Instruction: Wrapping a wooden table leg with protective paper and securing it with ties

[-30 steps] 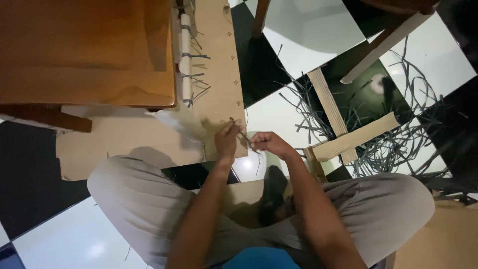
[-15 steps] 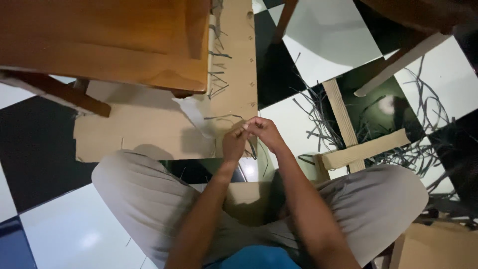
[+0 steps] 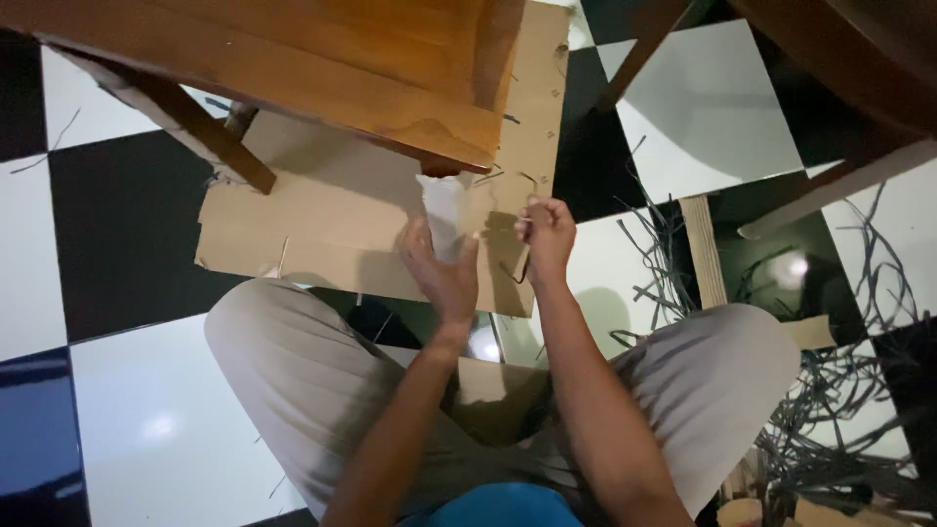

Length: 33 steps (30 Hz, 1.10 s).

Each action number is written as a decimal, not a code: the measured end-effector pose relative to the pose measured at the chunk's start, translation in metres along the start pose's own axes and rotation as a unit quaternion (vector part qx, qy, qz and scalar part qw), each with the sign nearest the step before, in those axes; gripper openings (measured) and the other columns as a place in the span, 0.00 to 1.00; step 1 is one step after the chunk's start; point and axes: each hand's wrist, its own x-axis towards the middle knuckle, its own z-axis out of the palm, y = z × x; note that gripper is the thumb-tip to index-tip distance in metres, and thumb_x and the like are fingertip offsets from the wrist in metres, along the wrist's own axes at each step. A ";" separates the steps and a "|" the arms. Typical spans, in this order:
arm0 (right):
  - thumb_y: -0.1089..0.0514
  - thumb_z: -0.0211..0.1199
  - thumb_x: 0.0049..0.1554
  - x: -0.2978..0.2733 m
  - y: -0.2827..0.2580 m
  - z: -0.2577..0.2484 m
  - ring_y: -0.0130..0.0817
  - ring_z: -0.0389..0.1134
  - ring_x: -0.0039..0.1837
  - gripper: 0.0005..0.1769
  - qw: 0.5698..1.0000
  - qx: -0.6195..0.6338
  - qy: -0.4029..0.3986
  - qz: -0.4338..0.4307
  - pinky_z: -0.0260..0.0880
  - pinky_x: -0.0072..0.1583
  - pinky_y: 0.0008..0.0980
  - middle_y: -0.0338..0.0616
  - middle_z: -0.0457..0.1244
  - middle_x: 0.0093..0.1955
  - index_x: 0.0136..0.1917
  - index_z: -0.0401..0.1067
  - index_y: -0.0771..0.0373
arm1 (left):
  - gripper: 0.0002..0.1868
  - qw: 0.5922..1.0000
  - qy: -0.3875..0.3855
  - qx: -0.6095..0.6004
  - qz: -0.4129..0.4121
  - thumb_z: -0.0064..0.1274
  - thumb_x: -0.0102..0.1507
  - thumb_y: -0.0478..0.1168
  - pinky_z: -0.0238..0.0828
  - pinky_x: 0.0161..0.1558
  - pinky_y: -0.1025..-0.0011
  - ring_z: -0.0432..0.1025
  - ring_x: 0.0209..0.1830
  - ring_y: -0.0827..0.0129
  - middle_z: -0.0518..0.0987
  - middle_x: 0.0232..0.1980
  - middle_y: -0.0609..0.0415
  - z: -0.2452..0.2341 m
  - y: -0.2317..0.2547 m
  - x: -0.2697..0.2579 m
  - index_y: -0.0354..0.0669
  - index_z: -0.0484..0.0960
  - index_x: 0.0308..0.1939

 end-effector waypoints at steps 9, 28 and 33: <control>0.62 0.66 0.58 -0.034 -0.042 0.051 0.22 0.63 0.29 0.04 0.981 -0.094 -0.078 -0.153 0.60 0.32 0.21 0.45 0.69 0.35 0.46 0.76 0.64 | 0.43 0.989 -0.116 0.014 -0.090 0.71 0.61 0.39 0.55 0.73 0.45 0.55 0.76 0.39 0.66 0.76 0.37 0.007 -0.016 0.036 0.41 0.66 0.76; 0.58 0.74 0.56 -0.018 -0.021 0.050 0.26 0.58 0.43 0.38 0.883 -0.185 -0.297 -0.313 0.64 0.43 0.26 0.44 0.53 0.63 0.76 0.63 0.62 | 0.41 0.967 -0.122 -0.195 -0.106 0.66 0.61 0.32 0.63 0.64 0.38 0.58 0.70 0.25 0.63 0.72 0.20 -0.011 0.021 0.046 0.32 0.63 0.75; 0.51 0.80 0.51 -0.040 -0.064 0.073 0.34 0.63 0.38 0.32 0.887 -0.238 -0.276 -0.283 0.68 0.39 0.34 0.45 0.60 0.47 0.63 0.72 0.65 | 0.40 0.984 -0.167 0.054 -0.010 0.61 0.65 0.56 0.53 0.71 0.40 0.68 0.71 0.61 0.73 0.73 0.62 0.001 -0.025 0.045 0.64 0.62 0.79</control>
